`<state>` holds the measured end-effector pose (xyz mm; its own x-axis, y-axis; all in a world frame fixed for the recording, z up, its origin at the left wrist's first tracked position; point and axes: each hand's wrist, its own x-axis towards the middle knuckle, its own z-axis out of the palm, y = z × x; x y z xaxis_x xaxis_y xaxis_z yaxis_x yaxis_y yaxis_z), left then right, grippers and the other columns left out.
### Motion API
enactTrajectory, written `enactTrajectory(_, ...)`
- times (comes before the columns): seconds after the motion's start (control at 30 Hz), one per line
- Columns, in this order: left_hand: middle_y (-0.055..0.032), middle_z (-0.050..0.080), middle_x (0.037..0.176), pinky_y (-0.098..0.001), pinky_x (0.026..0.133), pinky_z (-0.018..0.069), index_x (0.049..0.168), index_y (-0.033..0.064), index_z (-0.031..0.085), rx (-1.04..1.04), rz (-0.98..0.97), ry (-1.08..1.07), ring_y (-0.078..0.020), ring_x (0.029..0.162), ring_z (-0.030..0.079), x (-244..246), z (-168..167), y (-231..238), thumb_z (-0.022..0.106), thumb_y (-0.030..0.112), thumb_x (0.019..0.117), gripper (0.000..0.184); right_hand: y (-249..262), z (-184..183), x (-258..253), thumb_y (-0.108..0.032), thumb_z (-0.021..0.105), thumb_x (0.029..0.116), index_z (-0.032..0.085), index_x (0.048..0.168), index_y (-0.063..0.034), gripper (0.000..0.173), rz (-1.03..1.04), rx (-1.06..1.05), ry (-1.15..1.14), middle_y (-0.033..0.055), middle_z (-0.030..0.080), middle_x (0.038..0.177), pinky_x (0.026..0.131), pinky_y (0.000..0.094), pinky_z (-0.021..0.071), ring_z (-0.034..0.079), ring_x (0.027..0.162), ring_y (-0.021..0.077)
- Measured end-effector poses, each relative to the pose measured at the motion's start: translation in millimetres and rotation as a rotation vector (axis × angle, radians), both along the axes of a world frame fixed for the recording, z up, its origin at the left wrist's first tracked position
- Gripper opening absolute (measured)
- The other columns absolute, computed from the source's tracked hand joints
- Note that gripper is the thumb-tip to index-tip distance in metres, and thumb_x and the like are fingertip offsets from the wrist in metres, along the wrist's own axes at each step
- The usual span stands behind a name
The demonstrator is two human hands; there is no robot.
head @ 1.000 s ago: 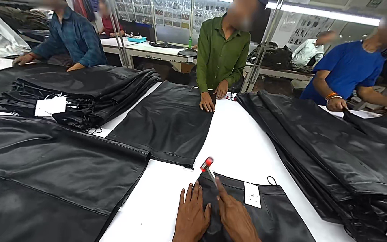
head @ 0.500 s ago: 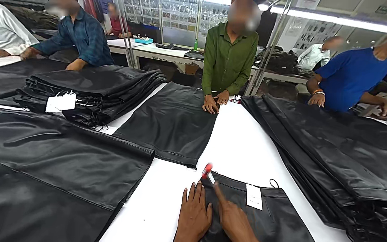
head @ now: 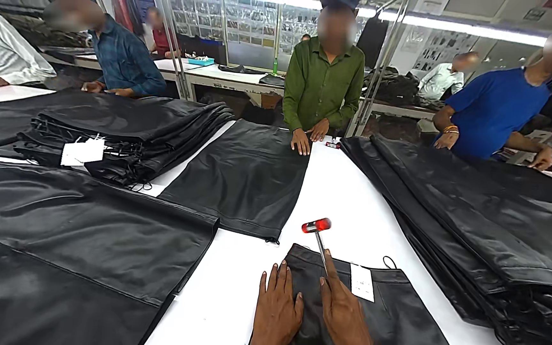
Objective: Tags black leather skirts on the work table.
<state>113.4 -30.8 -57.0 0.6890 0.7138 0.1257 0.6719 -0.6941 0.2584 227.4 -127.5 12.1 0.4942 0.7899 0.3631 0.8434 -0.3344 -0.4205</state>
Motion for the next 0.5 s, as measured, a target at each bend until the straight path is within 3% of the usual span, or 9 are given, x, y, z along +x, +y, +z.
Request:
enactTrajectory(0.07,-0.0072,0.035,0.166,-0.0593,0.123,0.0205,0.155,0.0056,0.044,0.012,0.0,0.0,-0.0304,0.153,0.032,1.7,0.0,0.9,0.025,0.049,0.1041,0.07,7.2,-10.4,6.6,-0.025,0.039,0.1066,0.036,0.161,-0.0198,0.055,-0.01,-0.186,0.016,0.0113,0.07,0.083,0.061,0.0477,0.0574,0.068,0.067,0.0295)
enactTrajectory(0.13,-0.0073,0.037,0.165,-0.059,0.123,0.0217,0.154,0.0059,0.046,0.029,-0.008,0.0,-0.0309,0.153,0.034,0.7,-2.4,-2.4,0.025,0.049,0.104,0.069,13.8,-7.0,20.9,-0.029,0.035,0.1082,0.016,0.166,-0.0311,0.06,0.049,-0.541,0.147,0.0151,0.072,0.092,0.077,0.054,0.0558,0.07,0.084,0.0368)
enactTrajectory(0.2,-0.007,0.037,0.165,-0.0591,0.122,0.0226,0.153,0.006,0.047,0.047,-0.014,-0.006,-0.0306,0.152,0.034,1.0,-3.0,-0.9,0.025,0.049,0.1038,0.069,12.8,13.7,27.2,-0.03,0.036,0.1092,0.02,0.165,-0.0279,0.058,0.068,-0.459,0.207,0.0149,0.072,0.091,0.079,0.0531,0.0549,0.069,0.081,0.0351)
enactTrajectory(0.3,-0.0065,0.036,0.165,-0.0597,0.122,0.0215,0.154,0.0066,0.046,0.035,0.004,0.0,-0.0303,0.153,0.033,1.6,-2.4,-1.5,0.025,0.05,0.1035,0.07,13.5,3.6,11.8,-0.024,0.041,0.1068,0.041,0.158,-0.0104,0.053,-0.056,0.073,0.023,0.0106,0.071,0.08,0.057,0.044,0.056,0.065,0.057,0.0246)
enactTrajectory(0.33,-0.0066,0.036,0.165,-0.0597,0.122,0.0214,0.154,0.0066,0.045,0.032,0.009,0.003,-0.0304,0.153,0.033,2.3,-1.7,-1.6,0.025,0.049,0.1036,0.07,16.4,-4.3,11.3,-0.023,0.041,0.1065,0.041,0.158,-0.0099,0.053,-0.069,0.054,0.003,0.011,0.071,0.08,0.057,0.0446,0.0567,0.066,0.058,0.0255)
enactTrajectory(0.37,-0.0068,0.035,0.166,-0.0596,0.123,0.0208,0.155,0.0065,0.045,0.023,0.007,0.009,-0.0306,0.153,0.033,2.1,-0.7,-2.0,0.025,0.049,0.1039,0.069,17.2,-8.7,14.0,-0.024,0.039,0.1072,0.035,0.161,-0.0156,0.055,-0.047,-0.126,0.051,0.013,0.072,0.084,0.064,0.0488,0.0581,0.069,0.067,0.0301)
enactTrajectory(0.4,-0.0073,0.035,0.166,-0.0595,0.123,0.0203,0.155,0.006,0.044,0.015,-0.001,0.016,-0.0309,0.153,0.032,1.5,-0.4,-2.8,0.025,0.049,0.1039,0.069,19.4,-5.2,20.4,-0.028,0.034,0.1089,0.021,0.165,-0.0257,0.058,0.001,-0.402,0.154,0.015,0.072,0.092,0.077,0.0529,0.0565,0.071,0.081,0.0346)
enactTrajectory(0.43,-0.0075,0.035,0.166,-0.0592,0.123,0.0205,0.155,0.0059,0.045,0.017,-0.008,0.019,-0.031,0.153,0.032,0.4,-1.4,-4.3,0.025,0.049,0.1038,0.07,22.0,-1.9,28.3,-0.03,0.034,0.1092,0.015,0.166,-0.0301,0.06,0.036,-0.537,0.223,0.0164,0.072,0.095,0.082,0.055,0.0548,0.07,0.087,0.0369)
enactTrajectory(0.5,-0.0078,0.037,0.165,-0.0593,0.122,0.0222,0.153,0.0056,0.047,0.052,-0.016,0.009,-0.0312,0.152,0.034,-1.0,-4.1,-3.3,0.025,0.049,0.1037,0.07,17.3,11.8,33.6,-0.031,0.036,0.1094,0.022,0.165,-0.0269,0.058,0.038,-0.431,0.253,0.016,0.071,0.092,0.08,0.0534,0.0545,0.069,0.082,0.0351)
